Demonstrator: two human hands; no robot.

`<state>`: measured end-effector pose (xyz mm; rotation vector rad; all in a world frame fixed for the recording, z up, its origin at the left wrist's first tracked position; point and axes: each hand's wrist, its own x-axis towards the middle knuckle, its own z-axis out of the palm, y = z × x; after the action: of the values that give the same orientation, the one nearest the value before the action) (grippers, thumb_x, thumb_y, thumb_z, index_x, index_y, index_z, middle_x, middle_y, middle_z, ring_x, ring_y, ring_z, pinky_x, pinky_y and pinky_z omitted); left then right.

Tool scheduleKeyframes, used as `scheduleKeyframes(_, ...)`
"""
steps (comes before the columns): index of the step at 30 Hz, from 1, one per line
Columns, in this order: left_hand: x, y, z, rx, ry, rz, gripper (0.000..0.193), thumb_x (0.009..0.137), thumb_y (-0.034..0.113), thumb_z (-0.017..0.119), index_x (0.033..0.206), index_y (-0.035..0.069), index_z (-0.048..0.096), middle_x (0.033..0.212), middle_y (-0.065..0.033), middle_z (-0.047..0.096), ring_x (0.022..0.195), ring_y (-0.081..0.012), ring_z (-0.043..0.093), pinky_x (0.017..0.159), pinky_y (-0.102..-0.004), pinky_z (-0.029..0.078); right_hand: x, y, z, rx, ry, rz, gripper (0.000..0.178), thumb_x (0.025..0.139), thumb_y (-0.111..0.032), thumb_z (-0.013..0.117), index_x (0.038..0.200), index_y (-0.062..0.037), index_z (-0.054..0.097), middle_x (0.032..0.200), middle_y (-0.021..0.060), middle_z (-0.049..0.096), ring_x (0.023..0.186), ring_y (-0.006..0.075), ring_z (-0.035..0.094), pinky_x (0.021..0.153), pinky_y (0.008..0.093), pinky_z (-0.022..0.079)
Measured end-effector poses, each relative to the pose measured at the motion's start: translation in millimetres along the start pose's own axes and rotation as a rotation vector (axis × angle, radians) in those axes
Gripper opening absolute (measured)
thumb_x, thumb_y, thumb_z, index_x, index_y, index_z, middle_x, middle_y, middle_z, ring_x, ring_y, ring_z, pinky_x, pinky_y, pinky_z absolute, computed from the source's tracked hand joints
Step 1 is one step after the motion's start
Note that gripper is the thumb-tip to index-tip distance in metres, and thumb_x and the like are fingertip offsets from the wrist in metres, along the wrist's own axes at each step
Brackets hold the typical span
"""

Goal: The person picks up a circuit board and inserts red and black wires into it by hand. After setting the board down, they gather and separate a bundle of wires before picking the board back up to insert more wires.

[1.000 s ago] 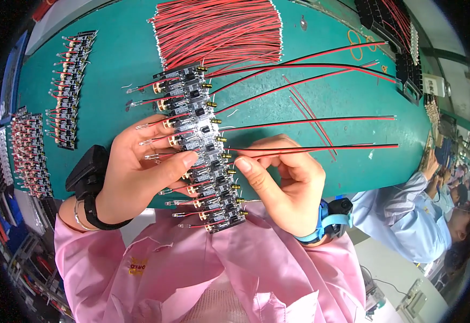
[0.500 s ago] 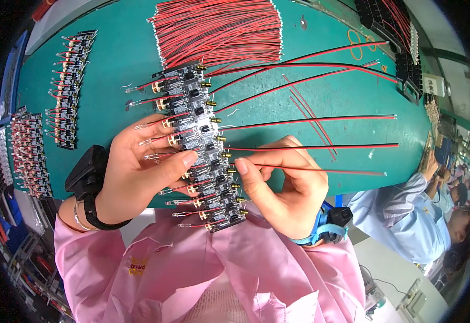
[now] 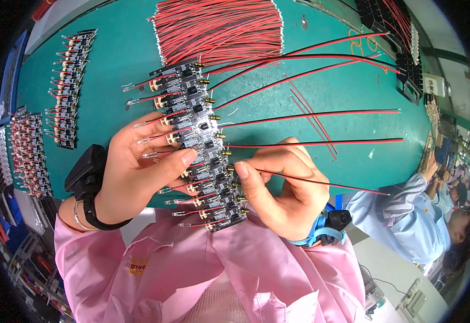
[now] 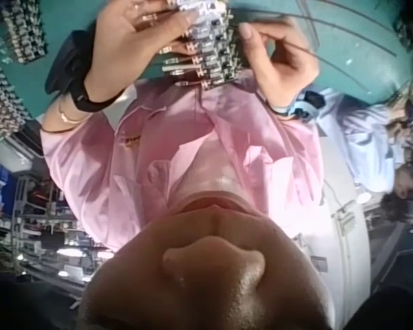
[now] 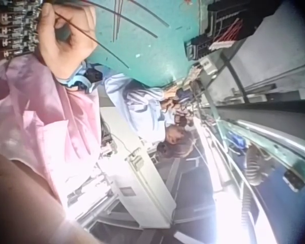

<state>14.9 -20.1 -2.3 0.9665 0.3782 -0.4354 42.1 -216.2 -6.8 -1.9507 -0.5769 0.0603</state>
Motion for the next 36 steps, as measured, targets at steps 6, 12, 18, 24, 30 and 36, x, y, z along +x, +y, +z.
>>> scheduleKeyframes(6, 0.5, -2.6, -1.9, 0.052, 0.008, 0.014, 0.044, 0.077, -0.004, 0.057, 0.116, -0.003, 0.038, 0.101, -0.0134, 0.056, 0.084, -0.0187, 0.060, 0.060, -0.0305, 0.057, 0.1, 0.0, -0.3, -0.009, -0.009, -0.006, 0.012, 0.069, 0.003, 0.067, 0.078, -0.0007, 0.059, 0.068, 0.0065, 0.059, 0.056, 0.0125, 0.048, 0.055, 0.0250, 0.037)
scheduleKeyframes(12, 0.6, -2.7, -1.9, -0.002, 0.003, 0.005, 0.022, 0.077, -0.001, 0.060, 0.097, -0.001, 0.050, 0.090, -0.0038, 0.056, 0.081, -0.0085, 0.055, 0.063, -0.0231, 0.053, 2.1, -0.8, -0.1, -0.055, -0.016, -0.031, 0.013, 0.069, 0.003, 0.067, 0.079, -0.0003, 0.059, 0.068, 0.0067, 0.057, 0.057, 0.0135, 0.048, 0.055, 0.0248, 0.038)
scheduleKeyframes(18, 0.0, -1.8, -0.9, -0.016, 0.002, 0.024, 0.023, 0.078, -0.001, 0.059, 0.098, -0.001, 0.049, 0.091, -0.0043, 0.057, 0.081, -0.0088, 0.055, 0.064, -0.0233, 0.053, 3.3, -3.1, 1.0, -0.112, -0.009, -0.074, 0.013, 0.068, 0.004, 0.067, 0.078, -0.0003, 0.059, 0.067, 0.0069, 0.056, 0.057, 0.0143, 0.048, 0.054, 0.0248, 0.038)
scheduleKeyframes(24, -0.1, -1.5, -0.6, -0.059, -0.005, 0.007, 0.023, 0.078, -0.001, 0.059, 0.099, -0.001, 0.049, 0.091, -0.0046, 0.057, 0.080, -0.0088, 0.056, 0.062, -0.0231, 0.054, 2.7, -2.5, 3.1, -0.125, 0.024, -0.074, 0.013, 0.067, 0.004, 0.067, 0.077, -0.0004, 0.059, 0.067, 0.0067, 0.056, 0.056, 0.0144, 0.048, 0.054, 0.0248, 0.038)
scheduleKeyframes(30, 0.3, -3.7, -0.1, -0.031, 0.002, 0.023, 0.022, 0.078, -0.001, 0.059, 0.098, -0.001, 0.049, 0.090, -0.0040, 0.056, 0.078, -0.0085, 0.055, 0.060, -0.0236, 0.054, 4.5, -6.2, 3.0, -0.168, 0.018, -0.076, 0.014, 0.065, 0.003, 0.069, 0.075, -0.0009, 0.059, 0.065, 0.0066, 0.055, 0.055, 0.0149, 0.047, 0.051, 0.0249, 0.037)
scheduleKeyframes(36, 0.1, -3.0, 0.8, -0.043, 0.009, 0.025, 0.022, 0.077, -0.001, 0.060, 0.097, -0.001, 0.049, 0.088, -0.0034, 0.055, 0.077, -0.0085, 0.055, 0.058, -0.0236, 0.054, 4.9, -6.2, 3.1, -0.186, 0.005, -0.072, 0.014, 0.064, 0.003, 0.069, 0.072, -0.0014, 0.058, 0.063, 0.0063, 0.055, 0.053, 0.0151, 0.046, 0.050, 0.0250, 0.036)
